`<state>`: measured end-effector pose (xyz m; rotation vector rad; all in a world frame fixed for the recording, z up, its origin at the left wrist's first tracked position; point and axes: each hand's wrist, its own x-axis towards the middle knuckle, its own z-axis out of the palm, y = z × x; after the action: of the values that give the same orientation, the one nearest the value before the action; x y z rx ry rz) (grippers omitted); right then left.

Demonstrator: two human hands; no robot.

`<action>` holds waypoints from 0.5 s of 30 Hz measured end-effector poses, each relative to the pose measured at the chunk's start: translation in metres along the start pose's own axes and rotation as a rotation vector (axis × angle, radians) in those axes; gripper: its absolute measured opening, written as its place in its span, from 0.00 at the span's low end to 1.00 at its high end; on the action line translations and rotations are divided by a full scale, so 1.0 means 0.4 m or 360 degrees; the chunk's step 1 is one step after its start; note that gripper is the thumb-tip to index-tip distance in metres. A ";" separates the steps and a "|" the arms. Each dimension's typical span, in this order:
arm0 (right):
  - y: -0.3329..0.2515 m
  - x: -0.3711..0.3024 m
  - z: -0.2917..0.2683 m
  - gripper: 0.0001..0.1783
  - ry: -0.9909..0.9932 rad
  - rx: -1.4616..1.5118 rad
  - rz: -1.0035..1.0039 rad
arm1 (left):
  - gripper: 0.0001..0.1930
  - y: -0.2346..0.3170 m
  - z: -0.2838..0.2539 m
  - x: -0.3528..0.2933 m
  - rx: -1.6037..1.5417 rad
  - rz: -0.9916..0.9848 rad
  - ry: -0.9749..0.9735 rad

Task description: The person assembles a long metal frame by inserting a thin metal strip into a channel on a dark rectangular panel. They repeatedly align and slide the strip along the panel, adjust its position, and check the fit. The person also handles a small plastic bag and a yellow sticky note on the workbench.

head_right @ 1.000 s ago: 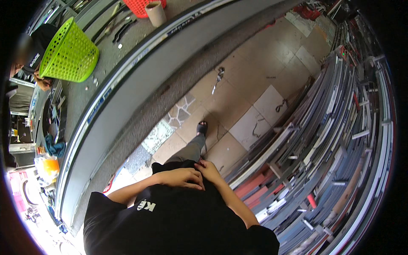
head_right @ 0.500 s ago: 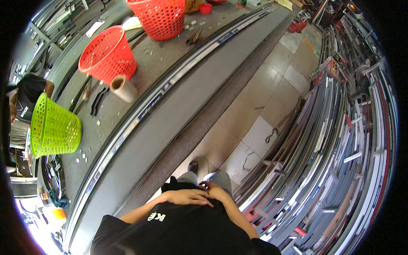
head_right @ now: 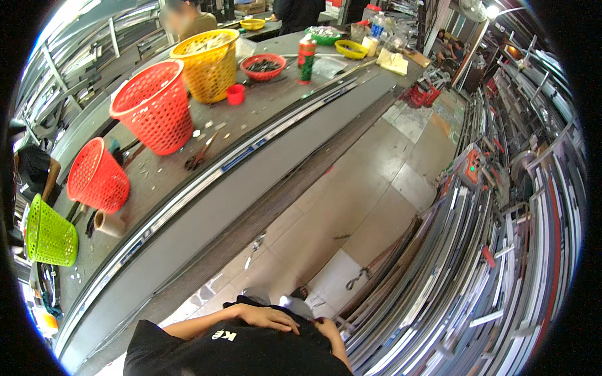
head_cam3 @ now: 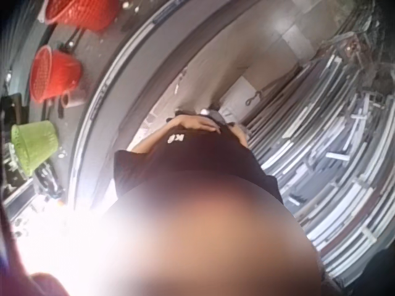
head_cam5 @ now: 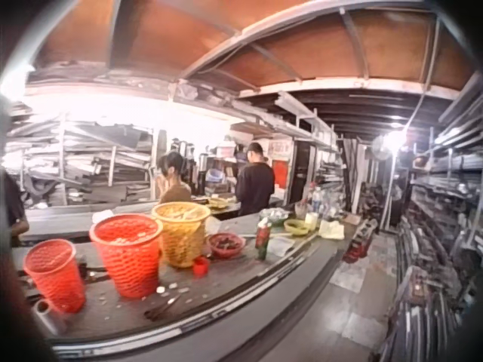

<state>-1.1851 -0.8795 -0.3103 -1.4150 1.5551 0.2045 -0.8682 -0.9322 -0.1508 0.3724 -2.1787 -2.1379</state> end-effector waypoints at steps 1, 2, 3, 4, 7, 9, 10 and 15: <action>0.027 0.025 -0.036 0.28 0.0043 0.0155 0.0027 | 0.30 0.012 -0.036 0.045 -0.0136 -0.0102 -0.0020; 0.055 0.032 -0.059 0.26 0.0066 0.0327 0.0091 | 0.30 0.024 -0.070 0.087 -0.0100 -0.0144 0.0025; 0.070 0.050 -0.069 0.25 0.0203 0.0198 0.0078 | 0.30 0.039 -0.102 0.127 -0.0065 -0.0187 0.0068; 0.079 0.083 -0.082 0.24 0.0335 0.0071 0.0089 | 0.30 0.056 -0.145 0.166 -0.0012 -0.0262 0.0101; 0.098 0.221 -0.158 0.23 0.0755 0.0171 0.0125 | 0.27 0.113 -0.331 0.241 0.0047 -0.0311 0.0398; 0.107 0.334 -0.241 0.24 0.0890 0.0321 0.0246 | 0.22 0.160 -0.473 0.259 0.0195 -0.0218 0.0785; 0.101 0.410 -0.297 0.24 0.0854 0.0383 0.0336 | 0.19 0.184 -0.551 0.258 0.0303 -0.0091 0.1045; 0.027 0.687 -0.521 0.23 0.0500 -0.0065 -0.0084 | 0.17 0.238 -0.960 0.168 0.1108 -0.0205 0.2145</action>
<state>-1.2597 -1.2008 -0.4113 -1.5748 1.7717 -0.0205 -0.8626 -1.3213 -0.0521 1.4409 -1.8010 -0.5311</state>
